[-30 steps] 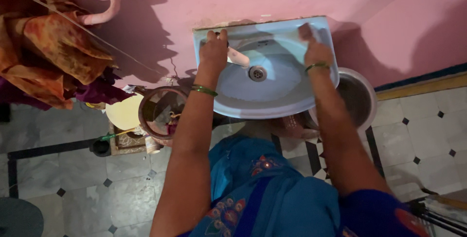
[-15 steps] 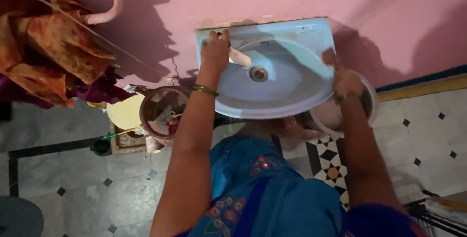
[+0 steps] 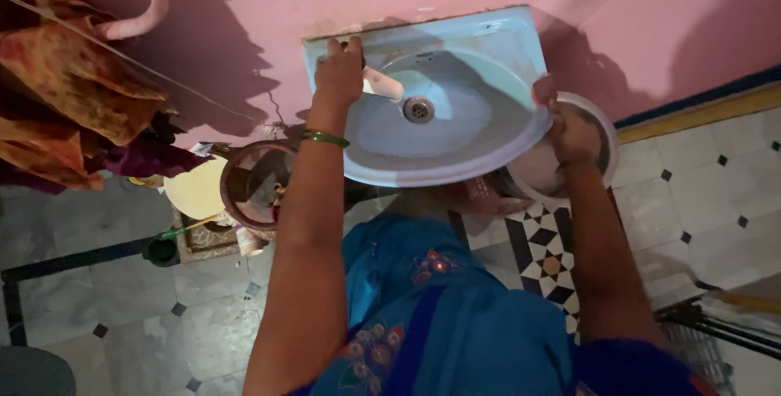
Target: The person scrubs the inside of a white wall-mounted sink using a small brush and running water. They repeatedly scrub the basin and faucet area while rinsing the brush under the tap.
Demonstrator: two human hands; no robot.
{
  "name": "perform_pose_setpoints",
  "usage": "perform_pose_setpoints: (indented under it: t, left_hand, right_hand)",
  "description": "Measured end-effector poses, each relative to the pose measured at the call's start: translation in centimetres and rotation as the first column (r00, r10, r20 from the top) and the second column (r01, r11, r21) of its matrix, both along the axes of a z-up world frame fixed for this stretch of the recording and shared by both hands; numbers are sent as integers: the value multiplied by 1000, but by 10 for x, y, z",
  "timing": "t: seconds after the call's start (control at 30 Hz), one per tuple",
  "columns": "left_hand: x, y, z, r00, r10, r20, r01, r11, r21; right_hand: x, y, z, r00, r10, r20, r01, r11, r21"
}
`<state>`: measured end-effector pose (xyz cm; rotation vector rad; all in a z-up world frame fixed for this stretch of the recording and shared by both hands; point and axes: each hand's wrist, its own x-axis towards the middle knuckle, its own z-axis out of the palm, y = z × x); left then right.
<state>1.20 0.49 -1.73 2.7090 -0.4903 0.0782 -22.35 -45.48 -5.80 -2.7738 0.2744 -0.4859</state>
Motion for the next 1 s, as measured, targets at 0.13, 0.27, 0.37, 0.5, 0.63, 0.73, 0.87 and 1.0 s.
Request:
perform_pose_setpoints:
  t: [0.13, 0.27, 0.37, 0.5, 0.63, 0.73, 0.87, 1.0]
  left_hand:
    - [-1, -1, 3, 997, 13, -81, -14, 1000, -15]
    - [0, -3, 2, 998, 40, -53, -37, 998, 45]
    - [-6, -6, 7, 998, 47, -43, -42, 994, 100]
    - [-14, -6, 20, 996, 69, -60, -54, 975, 216]
    - [-21, -6, 14, 998, 46, 53, -53, 987, 155]
    - [-14, -6, 9, 997, 72, 6, -72, 988, 136]
    - [-9, -5, -2, 998, 49, 33, -54, 988, 144]
    - [-10, -2, -3, 998, 49, 49, -53, 996, 76]
  right_hand:
    - [-62, 31, -10, 999, -30, 45, 28, 998, 53]
    - [-87, 79, -13, 996, 29, -84, -13, 982, 189]
    - [-100, 122, -15, 965, 251, -70, -209, 906, 368]
    - [-99, 130, -20, 967, 153, -203, -129, 983, 127]
    - [-97, 74, -13, 989, 30, -148, -17, 996, 86]
    - [-99, 79, -18, 998, 69, -10, -69, 997, 23]
    - [-91, 138, -19, 963, 253, -88, -236, 958, 164]
    - [-85, 211, -4, 906, 423, -35, -418, 904, 91]
